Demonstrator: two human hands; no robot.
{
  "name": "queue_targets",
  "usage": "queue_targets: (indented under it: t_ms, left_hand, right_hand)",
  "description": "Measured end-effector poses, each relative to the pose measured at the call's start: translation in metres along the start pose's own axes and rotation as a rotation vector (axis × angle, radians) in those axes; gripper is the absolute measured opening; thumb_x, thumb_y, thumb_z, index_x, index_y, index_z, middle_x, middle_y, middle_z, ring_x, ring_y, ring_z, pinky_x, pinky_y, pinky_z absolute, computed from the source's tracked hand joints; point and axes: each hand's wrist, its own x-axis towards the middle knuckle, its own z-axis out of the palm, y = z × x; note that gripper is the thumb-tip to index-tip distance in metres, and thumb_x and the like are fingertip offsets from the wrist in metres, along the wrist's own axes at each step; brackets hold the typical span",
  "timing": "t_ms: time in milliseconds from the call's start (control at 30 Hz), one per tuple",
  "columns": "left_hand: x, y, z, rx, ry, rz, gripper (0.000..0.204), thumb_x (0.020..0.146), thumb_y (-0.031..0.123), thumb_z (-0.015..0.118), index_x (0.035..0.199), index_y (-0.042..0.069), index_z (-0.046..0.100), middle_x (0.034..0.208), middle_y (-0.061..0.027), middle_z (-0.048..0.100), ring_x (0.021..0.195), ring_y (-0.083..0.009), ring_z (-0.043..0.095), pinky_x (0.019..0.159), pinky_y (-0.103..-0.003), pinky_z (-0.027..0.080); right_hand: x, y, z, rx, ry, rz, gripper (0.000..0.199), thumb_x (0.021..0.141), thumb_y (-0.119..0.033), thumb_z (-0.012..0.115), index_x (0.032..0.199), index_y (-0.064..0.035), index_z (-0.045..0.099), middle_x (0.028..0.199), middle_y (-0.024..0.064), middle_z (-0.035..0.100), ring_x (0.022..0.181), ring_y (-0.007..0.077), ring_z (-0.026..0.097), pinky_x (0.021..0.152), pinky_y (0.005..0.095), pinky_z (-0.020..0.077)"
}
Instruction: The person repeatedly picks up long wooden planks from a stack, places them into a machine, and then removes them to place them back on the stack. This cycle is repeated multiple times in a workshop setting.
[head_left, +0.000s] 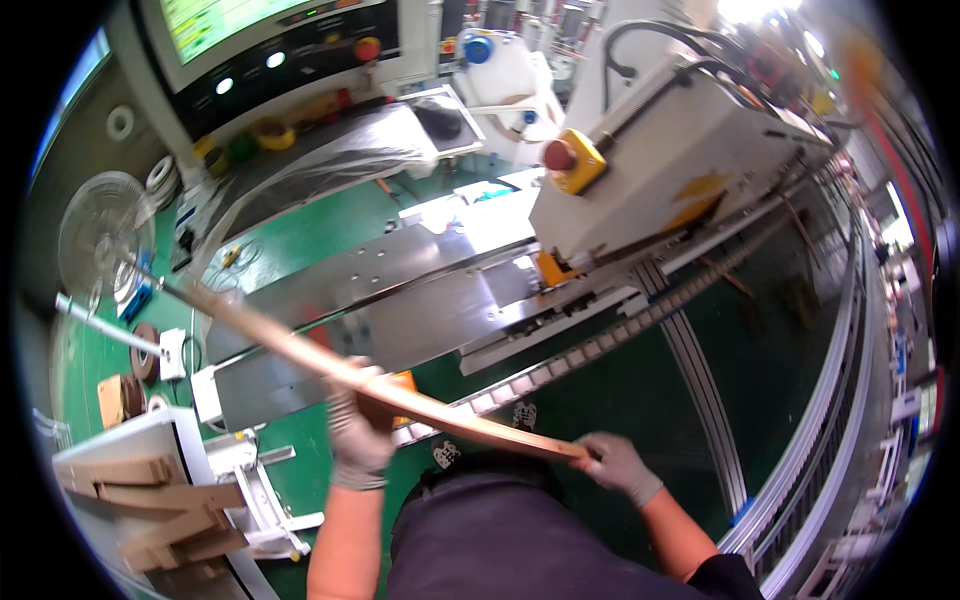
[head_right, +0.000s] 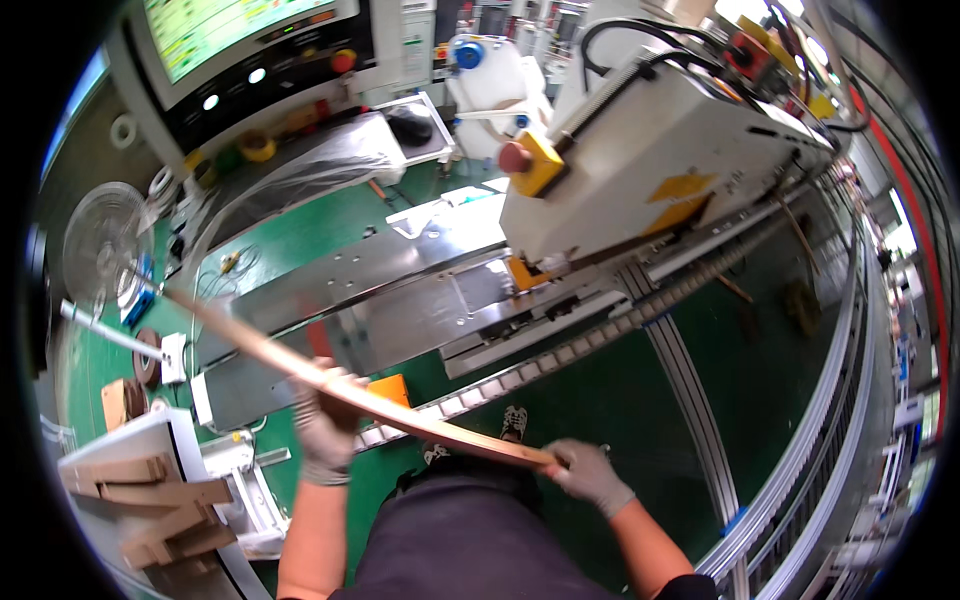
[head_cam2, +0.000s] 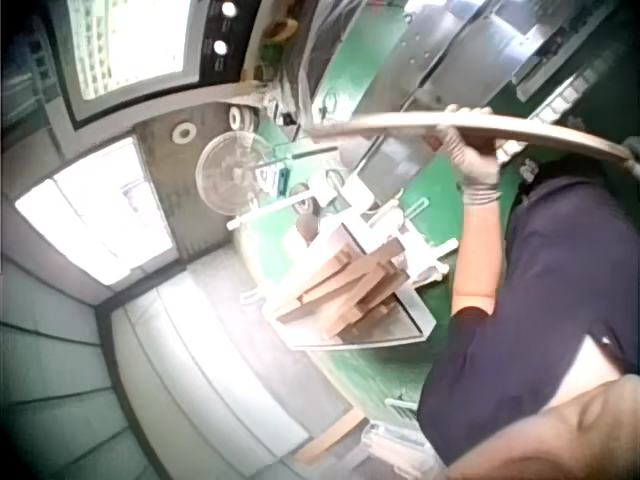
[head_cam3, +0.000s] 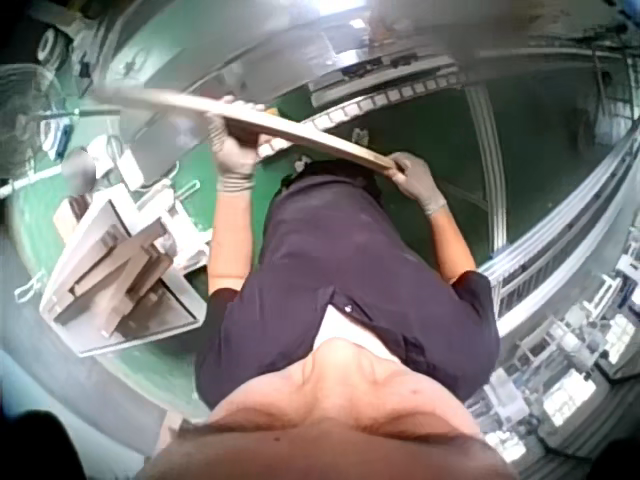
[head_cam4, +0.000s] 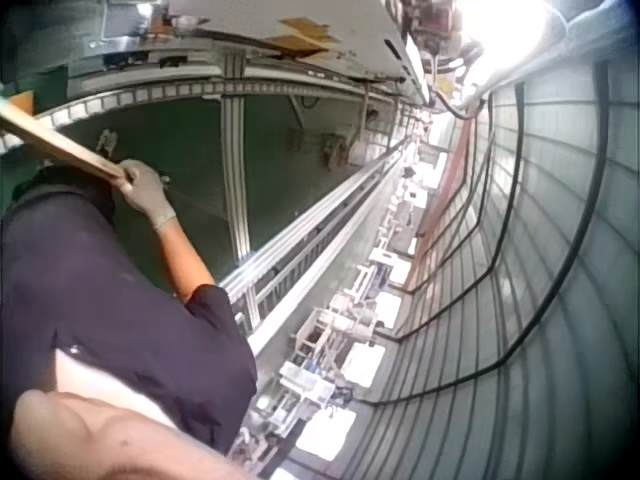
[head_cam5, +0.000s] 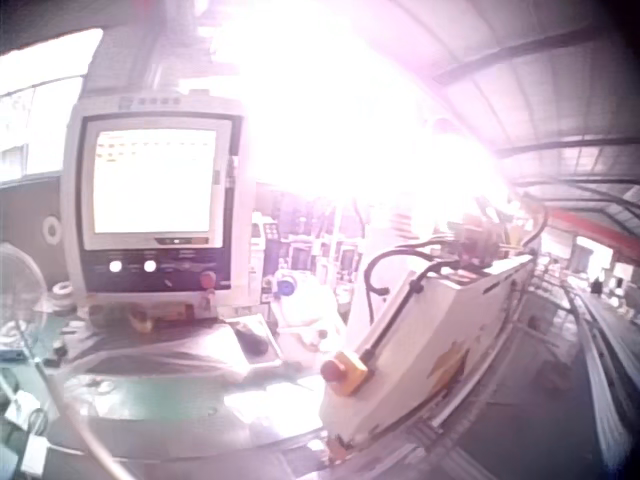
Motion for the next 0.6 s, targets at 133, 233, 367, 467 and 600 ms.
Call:
queue_targets:
  t_ms: [133,233,367,467,600]
  left_hand:
    - [-0.004,-0.108,0.02,0.2,-0.04,-0.241,0.044,0.105,0.042,0.065,0.123,0.002,0.059,0.11,-0.0157,0.071,0.102,-0.0267,0.07,0.095,-0.047,0.058]
    - [-0.021,-0.15,0.018,0.532,-0.125,-0.342,0.034,0.108,0.029,0.065,0.125,0.0,0.06,0.11,-0.0069,0.069,0.094,-0.0112,0.063,0.086,-0.028,0.054]
    - [0.02,-0.136,0.026,0.7,-0.131,-0.32,0.034,0.103,0.023,0.069,0.123,-0.003,0.063,0.108,-0.0074,0.073,0.094,-0.0132,0.065,0.084,-0.031,0.055]
    - [0.066,-0.137,0.01,0.942,-0.162,-0.23,0.041,0.109,0.031,0.062,0.122,-0.007,0.062,0.106,-0.0085,0.071,0.098,-0.0133,0.064,0.093,-0.03,0.053]
    - [0.085,-0.159,-0.003,1.265,-0.179,-0.104,0.043,0.109,0.036,0.054,0.106,-0.004,0.067,0.098,-0.0244,0.071,0.09,-0.0409,0.066,0.087,-0.043,0.053]
  right_hand:
    - [-0.015,-0.012,0.047,0.438,-0.134,0.216,0.051,0.093,-0.048,0.076,0.112,-0.0011,0.071,0.105,0.0144,0.072,0.096,0.0236,0.069,0.088,0.0365,0.0537]
    - [-0.01,-0.011,0.069,0.458,0.034,0.25,0.059,0.096,-0.057,0.068,0.109,-0.0001,0.071,0.101,0.016,0.071,0.094,0.0271,0.07,0.085,0.0383,0.054]
    - [-0.021,0.002,0.066,0.226,0.19,0.221,0.067,0.099,-0.066,0.056,0.098,-0.0005,0.07,0.092,0.0231,0.07,0.089,0.0423,0.07,0.076,0.0453,0.0542]
    - [-0.048,0.016,0.075,0.113,0.191,0.29,0.066,0.1,-0.065,0.054,0.094,-0.0008,0.069,0.089,0.0243,0.069,0.087,0.047,0.069,0.074,0.0495,0.0535]
    - [-0.072,0.013,0.078,0.137,0.156,0.402,0.062,0.104,-0.059,0.049,0.087,-0.0021,0.066,0.087,0.0248,0.067,0.086,0.0492,0.067,0.071,0.054,0.0512]
